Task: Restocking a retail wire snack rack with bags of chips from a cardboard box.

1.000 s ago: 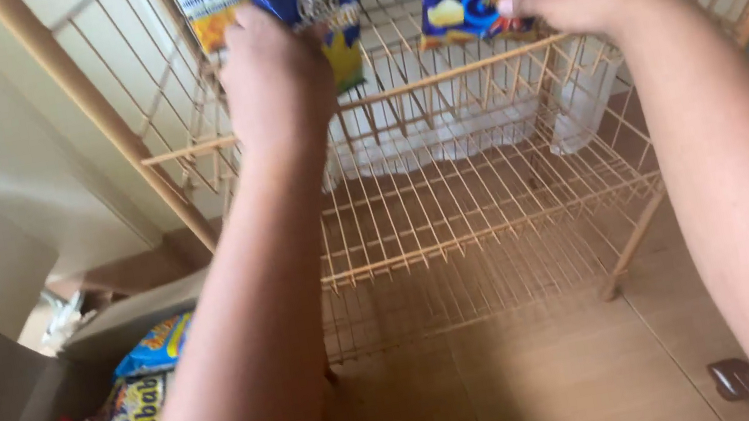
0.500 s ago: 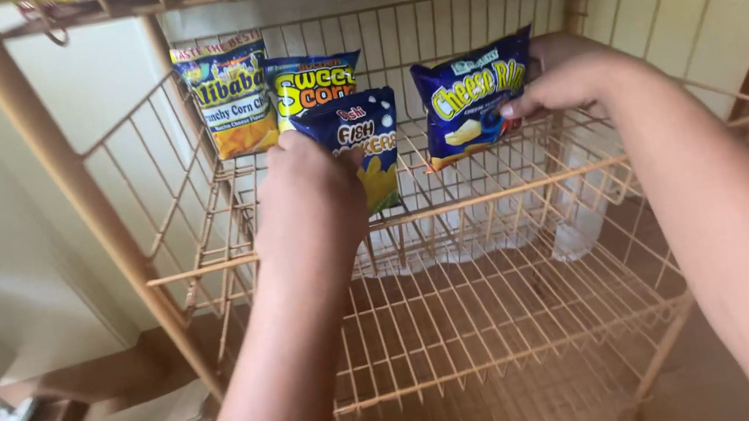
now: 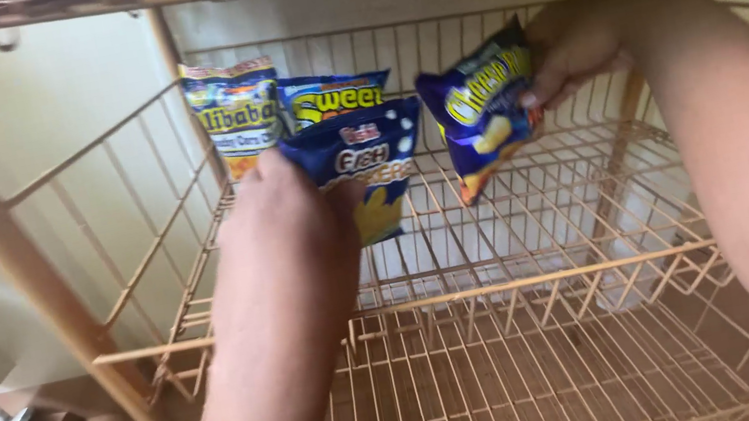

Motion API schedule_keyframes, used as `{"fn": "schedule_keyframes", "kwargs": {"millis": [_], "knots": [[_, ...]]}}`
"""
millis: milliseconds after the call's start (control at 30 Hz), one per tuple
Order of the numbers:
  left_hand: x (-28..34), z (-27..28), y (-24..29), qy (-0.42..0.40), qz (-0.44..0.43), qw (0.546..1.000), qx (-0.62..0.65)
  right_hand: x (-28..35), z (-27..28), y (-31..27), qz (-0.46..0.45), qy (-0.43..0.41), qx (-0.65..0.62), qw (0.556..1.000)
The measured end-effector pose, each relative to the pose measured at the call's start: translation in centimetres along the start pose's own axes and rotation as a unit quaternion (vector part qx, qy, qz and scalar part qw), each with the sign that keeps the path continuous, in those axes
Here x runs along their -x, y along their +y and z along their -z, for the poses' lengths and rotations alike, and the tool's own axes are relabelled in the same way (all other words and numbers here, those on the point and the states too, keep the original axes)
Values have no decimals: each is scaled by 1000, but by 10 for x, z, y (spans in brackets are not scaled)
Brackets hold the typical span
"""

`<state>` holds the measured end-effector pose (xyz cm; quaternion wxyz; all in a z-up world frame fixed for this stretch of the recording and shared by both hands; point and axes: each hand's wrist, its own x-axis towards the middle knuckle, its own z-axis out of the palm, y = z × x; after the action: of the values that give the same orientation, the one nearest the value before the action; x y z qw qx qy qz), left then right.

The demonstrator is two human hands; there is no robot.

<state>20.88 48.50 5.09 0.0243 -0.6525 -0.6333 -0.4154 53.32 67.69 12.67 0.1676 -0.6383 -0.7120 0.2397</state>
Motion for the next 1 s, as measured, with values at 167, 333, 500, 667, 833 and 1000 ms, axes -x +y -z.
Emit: {"fn": "schedule_keyframes", "kwargs": {"millis": [167, 333, 500, 667, 833, 1000], "knots": [[-9, -2, 8, -107, 106, 988, 9, -32, -1, 5, 17, -11, -56, 998], [-15, -12, 2, -66, 80, 994, -17, -71, -24, 13, -5, -44, -110, 993], [-11, -13, 3, -36, 77, 996, 5, -85, -33, 18, -33, -39, -136, 989], [-7, -18, 4, -33, 59, 998, -8, -79, -47, 15, 3, -10, -90, 996], [-5, -24, 1, -5, 10, 1000, -12, -55, -42, 8, -19, 1, -16, 1000], [-7, -21, 10, -2, -15, 998, 62, 3, -22, -5, -128, -27, 79, 988]]}}
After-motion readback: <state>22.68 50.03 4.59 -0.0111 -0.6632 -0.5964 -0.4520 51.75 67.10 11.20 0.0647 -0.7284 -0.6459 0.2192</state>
